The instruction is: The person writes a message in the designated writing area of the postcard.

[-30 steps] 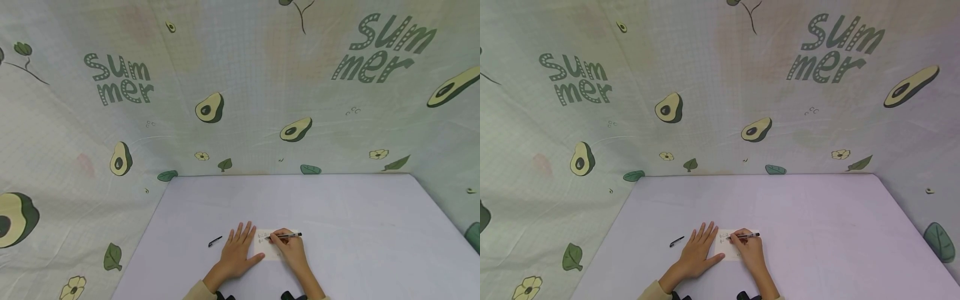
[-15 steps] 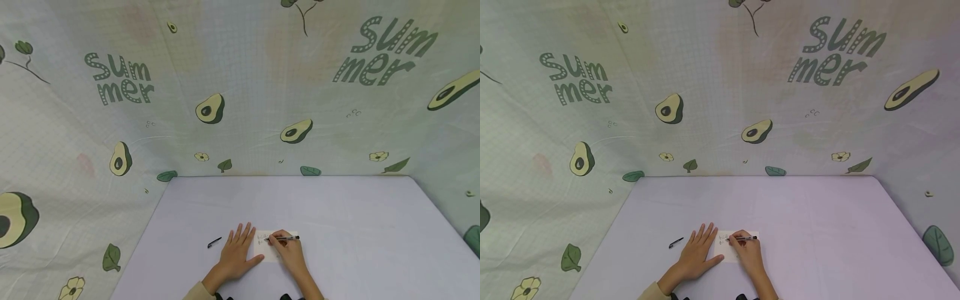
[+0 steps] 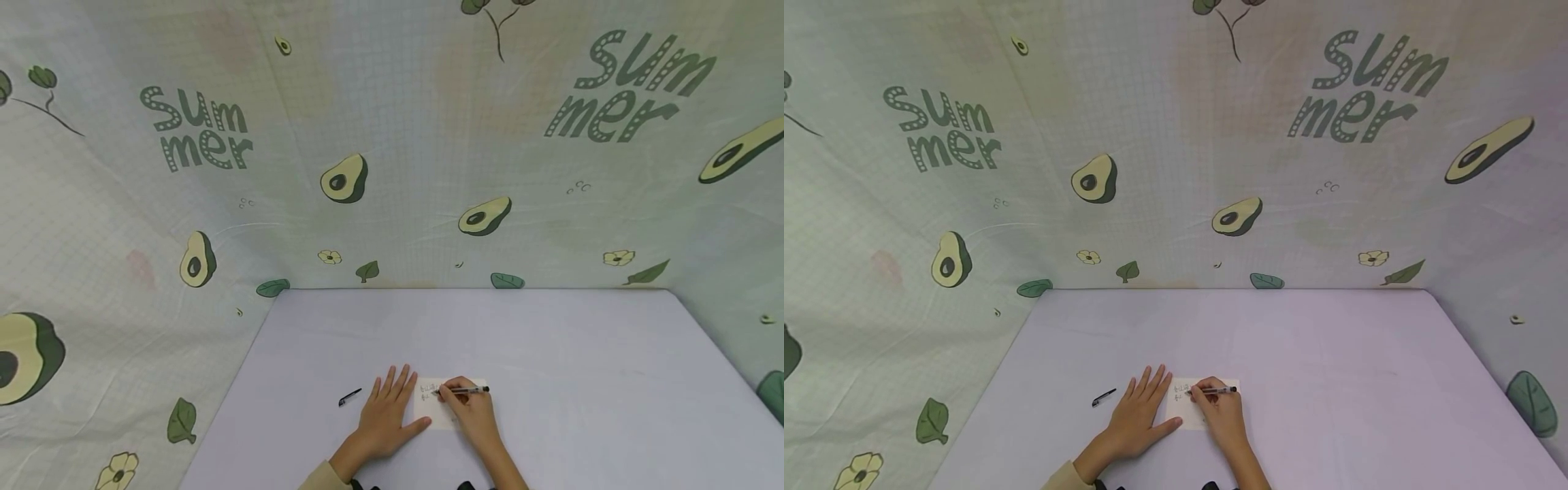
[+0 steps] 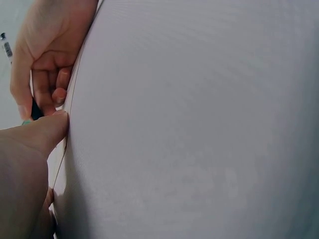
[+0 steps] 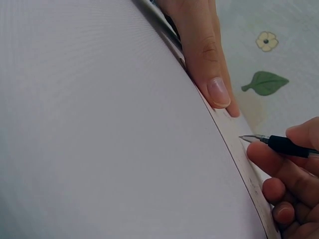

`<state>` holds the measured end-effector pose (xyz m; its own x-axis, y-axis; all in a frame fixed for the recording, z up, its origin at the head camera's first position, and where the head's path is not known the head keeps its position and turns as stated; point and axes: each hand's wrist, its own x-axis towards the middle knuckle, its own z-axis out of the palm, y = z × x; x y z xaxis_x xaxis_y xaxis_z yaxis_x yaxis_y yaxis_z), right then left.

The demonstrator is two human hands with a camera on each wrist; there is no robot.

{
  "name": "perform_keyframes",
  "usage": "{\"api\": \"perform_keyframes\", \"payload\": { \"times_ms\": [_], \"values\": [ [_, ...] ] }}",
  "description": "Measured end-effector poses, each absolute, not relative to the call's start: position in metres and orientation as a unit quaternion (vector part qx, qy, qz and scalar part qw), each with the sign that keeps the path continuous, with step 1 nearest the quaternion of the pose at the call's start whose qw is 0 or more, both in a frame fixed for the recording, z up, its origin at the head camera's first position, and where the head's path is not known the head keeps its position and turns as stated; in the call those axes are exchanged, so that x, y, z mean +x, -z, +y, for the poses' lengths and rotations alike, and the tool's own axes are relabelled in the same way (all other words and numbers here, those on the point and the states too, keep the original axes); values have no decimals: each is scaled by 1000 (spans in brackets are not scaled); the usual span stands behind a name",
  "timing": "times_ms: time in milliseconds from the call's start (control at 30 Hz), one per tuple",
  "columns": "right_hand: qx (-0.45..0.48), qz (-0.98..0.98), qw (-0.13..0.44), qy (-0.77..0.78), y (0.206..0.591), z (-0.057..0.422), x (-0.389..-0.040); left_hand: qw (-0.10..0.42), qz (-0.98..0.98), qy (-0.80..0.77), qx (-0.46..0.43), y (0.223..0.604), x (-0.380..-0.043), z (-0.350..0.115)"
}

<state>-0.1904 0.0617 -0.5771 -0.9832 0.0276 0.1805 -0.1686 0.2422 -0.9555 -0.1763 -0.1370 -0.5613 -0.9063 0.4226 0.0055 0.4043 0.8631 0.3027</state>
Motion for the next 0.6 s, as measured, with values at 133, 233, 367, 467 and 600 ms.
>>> {"api": "perform_keyframes", "payload": {
  "times_ms": [133, 233, 367, 467, 600],
  "values": [
    [42, -776, 81, -623, 577, 62, -191, 30, 965, -147, 215, 561, -176, -137],
    [41, -772, 80, -629, 577, 62, -191, 29, 965, -146, 215, 562, -176, -137],
    [38, -770, 76, -632, 577, 62, -191, 26, 964, -152, 217, 562, -176, -137],
    [40, -771, 73, -632, 577, 62, -190, 27, 964, -150, 217, 563, -176, -137],
    [41, -775, 72, -626, 577, 63, -190, 33, 966, -143, 212, 564, -178, -137]
  ]
}}
